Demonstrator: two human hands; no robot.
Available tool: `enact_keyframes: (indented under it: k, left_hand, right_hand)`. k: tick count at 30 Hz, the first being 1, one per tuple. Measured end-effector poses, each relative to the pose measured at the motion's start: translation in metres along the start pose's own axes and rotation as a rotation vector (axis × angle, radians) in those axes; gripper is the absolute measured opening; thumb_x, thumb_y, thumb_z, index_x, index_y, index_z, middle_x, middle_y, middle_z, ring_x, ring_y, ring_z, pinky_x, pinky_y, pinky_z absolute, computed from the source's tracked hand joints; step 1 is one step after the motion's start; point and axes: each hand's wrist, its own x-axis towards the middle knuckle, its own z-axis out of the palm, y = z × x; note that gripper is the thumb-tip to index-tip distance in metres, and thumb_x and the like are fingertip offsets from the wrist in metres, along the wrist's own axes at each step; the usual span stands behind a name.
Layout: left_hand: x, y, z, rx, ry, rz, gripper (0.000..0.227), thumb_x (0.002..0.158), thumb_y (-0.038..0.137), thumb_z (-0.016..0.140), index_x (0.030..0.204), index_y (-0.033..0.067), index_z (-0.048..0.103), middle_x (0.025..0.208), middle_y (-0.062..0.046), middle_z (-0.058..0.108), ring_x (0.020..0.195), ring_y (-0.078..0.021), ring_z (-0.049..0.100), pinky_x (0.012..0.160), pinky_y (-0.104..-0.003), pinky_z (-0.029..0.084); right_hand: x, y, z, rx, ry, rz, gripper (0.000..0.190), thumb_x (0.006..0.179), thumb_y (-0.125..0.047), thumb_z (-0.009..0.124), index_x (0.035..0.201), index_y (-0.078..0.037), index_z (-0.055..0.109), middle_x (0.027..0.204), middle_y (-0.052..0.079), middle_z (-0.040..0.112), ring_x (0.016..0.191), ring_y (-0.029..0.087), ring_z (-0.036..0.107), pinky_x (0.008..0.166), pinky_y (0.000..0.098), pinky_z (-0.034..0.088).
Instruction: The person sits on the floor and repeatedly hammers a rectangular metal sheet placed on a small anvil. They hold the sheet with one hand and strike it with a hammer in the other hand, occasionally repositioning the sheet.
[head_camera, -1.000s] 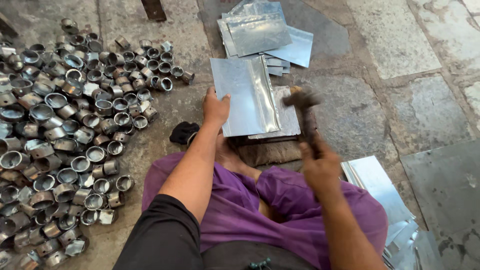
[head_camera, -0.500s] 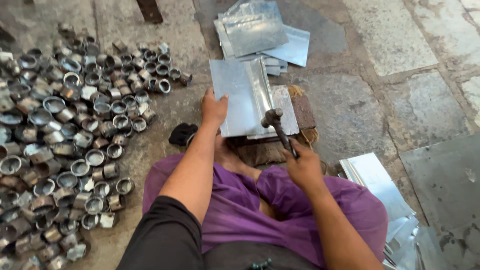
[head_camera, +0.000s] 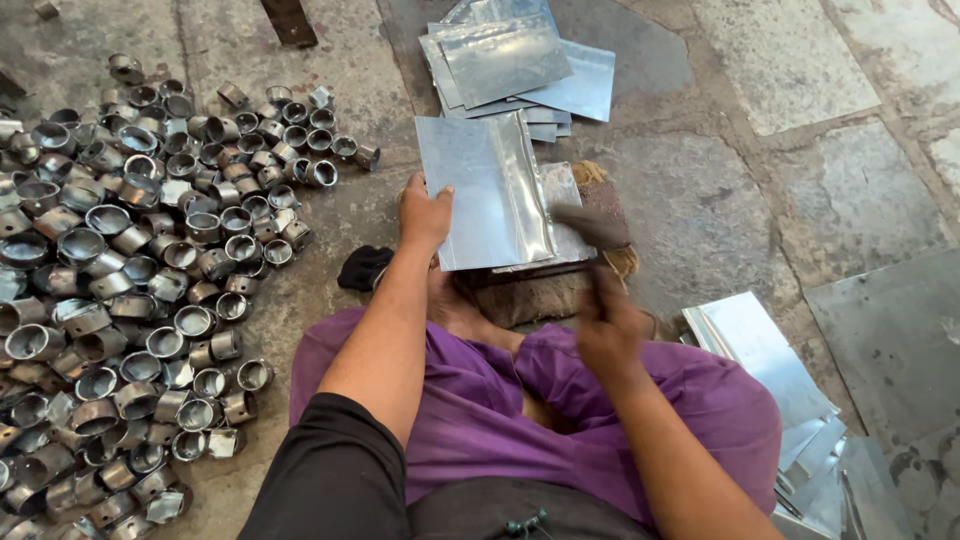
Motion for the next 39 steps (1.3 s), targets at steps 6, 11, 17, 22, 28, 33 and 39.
enact_keyframes:
  k: [6, 11, 17, 22, 28, 33, 39]
  left_hand:
    - [-0.006, 0.006, -0.003, 0.081, -0.033, 0.056, 0.032, 0.086, 0.014, 0.074, 0.112, -0.0035, 0.069, 0.103, -0.024, 0.074, 0.096, -0.0371, 0.072, 0.085, -0.043, 0.055]
    - [-0.007, 0.012, -0.004, 0.108, -0.059, 0.02, 0.032, 0.087, 0.018, 0.074, 0.111, -0.0029, 0.069, 0.102, -0.023, 0.076, 0.096, -0.0362, 0.074, 0.086, -0.042, 0.056]
    - [-0.009, 0.014, -0.005, 0.084, -0.05, 0.028, 0.032, 0.086, 0.017, 0.073, 0.11, -0.0033, 0.069, 0.101, -0.024, 0.075, 0.096, -0.0363, 0.074, 0.085, -0.041, 0.055]
    - [-0.013, 0.017, -0.006, 0.099, -0.068, 0.015, 0.031, 0.088, 0.019, 0.072, 0.108, -0.0046, 0.069, 0.1, -0.025, 0.075, 0.093, -0.0365, 0.074, 0.084, -0.042, 0.056]
    - [-0.014, 0.022, -0.007, 0.131, -0.08, 0.025, 0.03, 0.089, 0.019, 0.072, 0.107, -0.0045, 0.07, 0.099, -0.026, 0.074, 0.092, -0.0373, 0.073, 0.083, -0.042, 0.055]
    - [-0.012, 0.023, -0.007, 0.101, -0.076, 0.026, 0.03, 0.087, 0.018, 0.072, 0.108, -0.0036, 0.069, 0.096, -0.024, 0.075, 0.091, -0.0353, 0.074, 0.082, -0.041, 0.056]
    - [-0.011, 0.019, -0.005, 0.11, -0.072, 0.078, 0.027, 0.088, 0.017, 0.073, 0.106, -0.0029, 0.071, 0.095, -0.023, 0.076, 0.09, -0.035, 0.074, 0.082, -0.041, 0.056]
  right_hand:
    - [0.039, -0.036, -0.039, -0.035, -0.131, 0.383, 0.043, 0.095, -0.026, 0.074, 0.132, -0.004, 0.068, 0.084, 0.007, 0.073, 0.067, 0.01, 0.061, 0.058, 0.0298, 0.051]
    - [0.052, -0.062, -0.092, 0.555, 0.289, 0.038, 0.051, 0.11, -0.034, 0.065, 0.146, 0.0, 0.054, 0.083, 0.004, 0.062, 0.056, 0.008, 0.054, 0.049, 0.0236, 0.044]
    - [-0.009, 0.011, -0.023, 0.42, 0.16, -0.01, 0.04, 0.111, -0.016, 0.059, 0.149, -0.006, 0.052, 0.107, 0.014, 0.059, 0.086, 0.025, 0.055, 0.075, 0.0363, 0.05]
    - [0.011, -0.001, -0.014, -0.156, -0.298, 0.338, 0.039, 0.095, -0.027, 0.074, 0.128, -0.006, 0.069, 0.084, 0.021, 0.071, 0.071, 0.02, 0.069, 0.064, 0.0315, 0.051]
    - [0.054, -0.065, -0.1, 0.496, 0.21, 0.059, 0.045, 0.112, -0.033, 0.066, 0.142, 0.0, 0.058, 0.083, 0.005, 0.062, 0.055, 0.006, 0.051, 0.049, 0.0213, 0.043]
    - [0.011, -0.017, -0.071, 0.742, 0.432, -0.059, 0.05, 0.108, -0.05, 0.068, 0.127, -0.006, 0.054, 0.08, 0.01, 0.059, 0.061, 0.015, 0.055, 0.055, 0.0269, 0.047]
    - [-0.012, 0.024, -0.005, -0.168, -0.162, 0.102, 0.03, 0.101, -0.026, 0.07, 0.125, -0.007, 0.069, 0.084, 0.013, 0.068, 0.073, 0.023, 0.065, 0.063, 0.0381, 0.051]
